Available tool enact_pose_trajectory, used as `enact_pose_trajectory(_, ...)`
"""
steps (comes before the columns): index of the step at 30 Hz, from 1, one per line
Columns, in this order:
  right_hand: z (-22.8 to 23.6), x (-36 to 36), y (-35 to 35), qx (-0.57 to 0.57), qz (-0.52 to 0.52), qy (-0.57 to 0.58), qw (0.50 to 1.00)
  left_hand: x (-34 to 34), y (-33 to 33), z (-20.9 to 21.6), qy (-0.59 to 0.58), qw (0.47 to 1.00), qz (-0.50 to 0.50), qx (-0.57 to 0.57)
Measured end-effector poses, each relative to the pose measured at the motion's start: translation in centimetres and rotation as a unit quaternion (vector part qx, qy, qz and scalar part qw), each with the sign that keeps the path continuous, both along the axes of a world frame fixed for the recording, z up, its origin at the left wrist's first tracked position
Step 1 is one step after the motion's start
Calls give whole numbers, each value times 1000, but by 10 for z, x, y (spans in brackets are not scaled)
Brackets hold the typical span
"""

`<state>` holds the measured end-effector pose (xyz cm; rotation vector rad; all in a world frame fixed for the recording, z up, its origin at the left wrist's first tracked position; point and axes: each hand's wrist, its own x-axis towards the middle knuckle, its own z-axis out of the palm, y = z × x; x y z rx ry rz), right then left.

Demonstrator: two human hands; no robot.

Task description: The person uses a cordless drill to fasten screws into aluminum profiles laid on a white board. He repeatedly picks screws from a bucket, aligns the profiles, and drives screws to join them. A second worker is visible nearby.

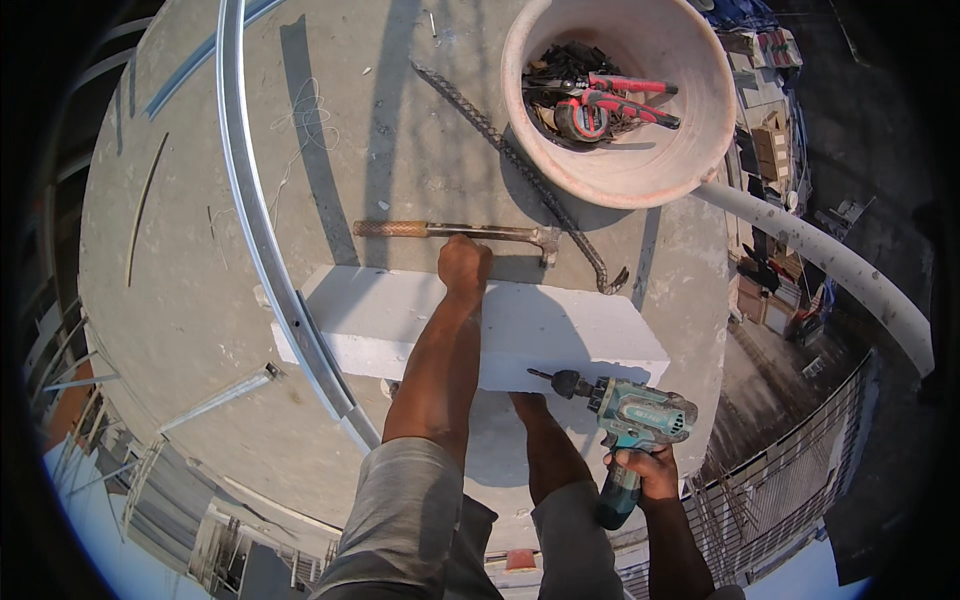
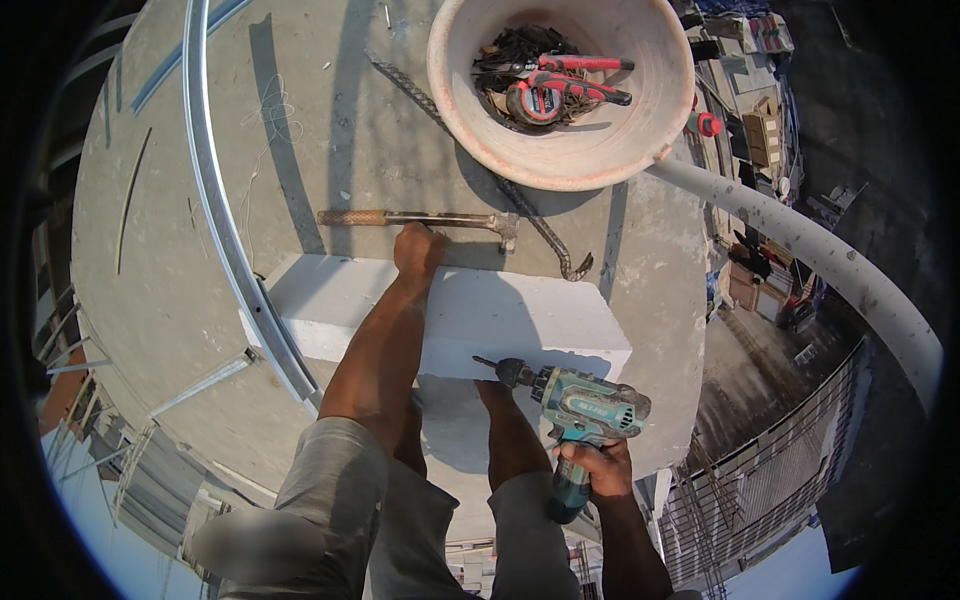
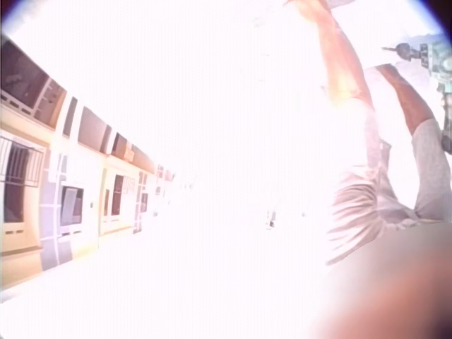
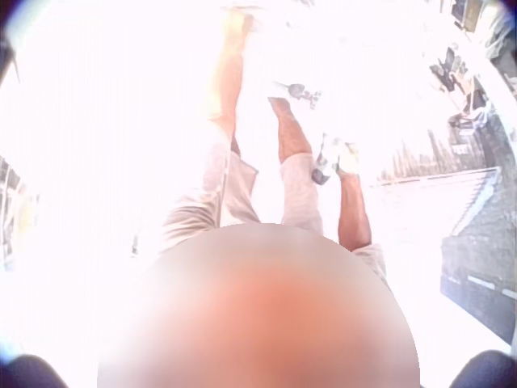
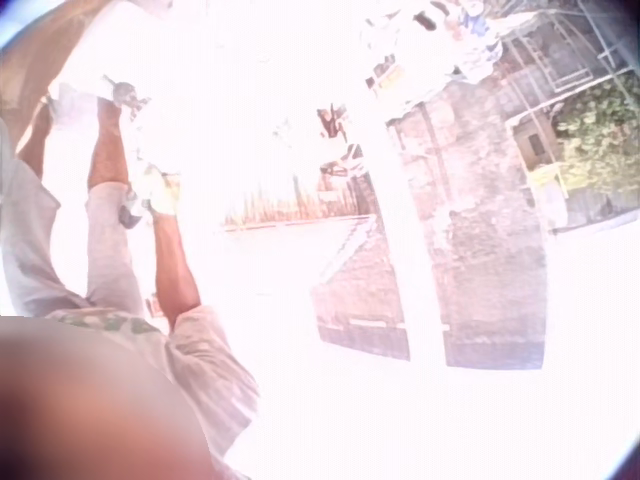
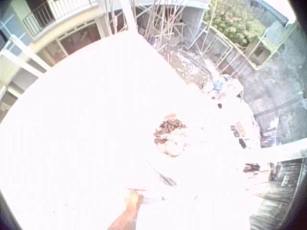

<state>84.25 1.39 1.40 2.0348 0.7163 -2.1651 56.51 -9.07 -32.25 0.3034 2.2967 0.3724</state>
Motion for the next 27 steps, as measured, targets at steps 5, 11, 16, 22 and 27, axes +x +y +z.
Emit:
enact_pose_trajectory(5,2,1,-8,-1,-10,-3,1000,1,-19,-10,14,994,-39,101)
enact_pose_trajectory(11,46,-19,-7,4,37,16,999,-25,18,106,-25,989,55,134)
enact_pose_trajectory(16,91,-60,13,62,107,54,991,-42,7,233,-227,928,249,162)
enact_pose_trajectory(22,131,-105,16,122,257,49,958,-26,-68,304,-316,821,408,242)
enact_pose_trajectory(27,134,-138,-17,124,309,38,942,-15,-131,328,-349,783,441,267)
